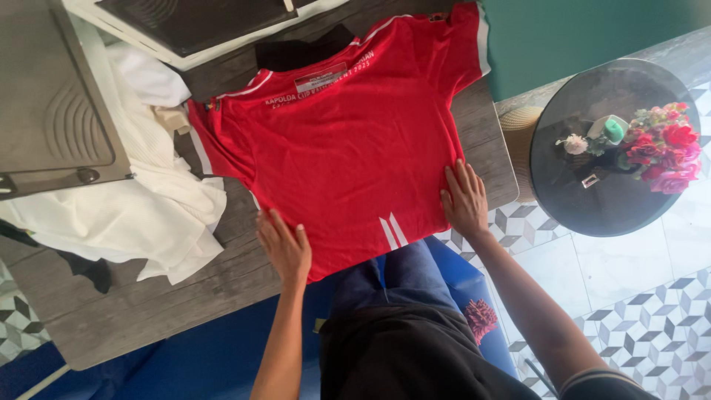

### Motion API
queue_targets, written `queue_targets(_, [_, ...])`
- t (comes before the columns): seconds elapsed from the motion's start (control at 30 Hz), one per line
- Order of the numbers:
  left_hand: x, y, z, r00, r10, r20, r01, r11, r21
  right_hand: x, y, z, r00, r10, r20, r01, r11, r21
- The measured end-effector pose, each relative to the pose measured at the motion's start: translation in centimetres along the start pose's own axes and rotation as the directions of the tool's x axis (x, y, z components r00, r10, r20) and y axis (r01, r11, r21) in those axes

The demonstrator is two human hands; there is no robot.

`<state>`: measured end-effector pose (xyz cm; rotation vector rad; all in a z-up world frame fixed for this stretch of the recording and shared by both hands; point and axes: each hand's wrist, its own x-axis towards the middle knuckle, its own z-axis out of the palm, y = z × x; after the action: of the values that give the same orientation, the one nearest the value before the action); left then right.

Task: The person folds a red and white athletic shirt on a wooden table and then places it into a white plastic cabinet.

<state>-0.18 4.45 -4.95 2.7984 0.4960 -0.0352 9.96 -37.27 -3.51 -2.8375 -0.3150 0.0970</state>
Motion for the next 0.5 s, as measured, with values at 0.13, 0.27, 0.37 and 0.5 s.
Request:
queue_targets(0.13, [0.6,1.5,0.3,0.997,0.080,0.016,-0.080,0.997,-0.015,-2.0,-1.0,-0.5,0.997,0.050,-0.059,-0.053,0.998,-0.040])
queue_targets(0.27, [3.2,2.8,0.0,0.995,0.090,-0.047,-0.093,0.993,-0.069,-2.5,-0.4,-1.0,0.988,0.126,-0.091,-0.133,0.988,-0.072])
queue_targets(0.37, [7.3,3.9,-0.5,0.976,0.148,-0.157,-0.166,0.980,-0.108,-2.4,-0.8,-1.7,0.978,0.194,-0.075,-0.197,0.980,-0.038])
queue_targets(0.5, [14.6,5.7,-0.6,0.977,0.154,-0.145,-0.176,0.973,-0.151,3.4,-2.0,-2.9,0.967,0.189,-0.169,-0.164,0.975,0.151])
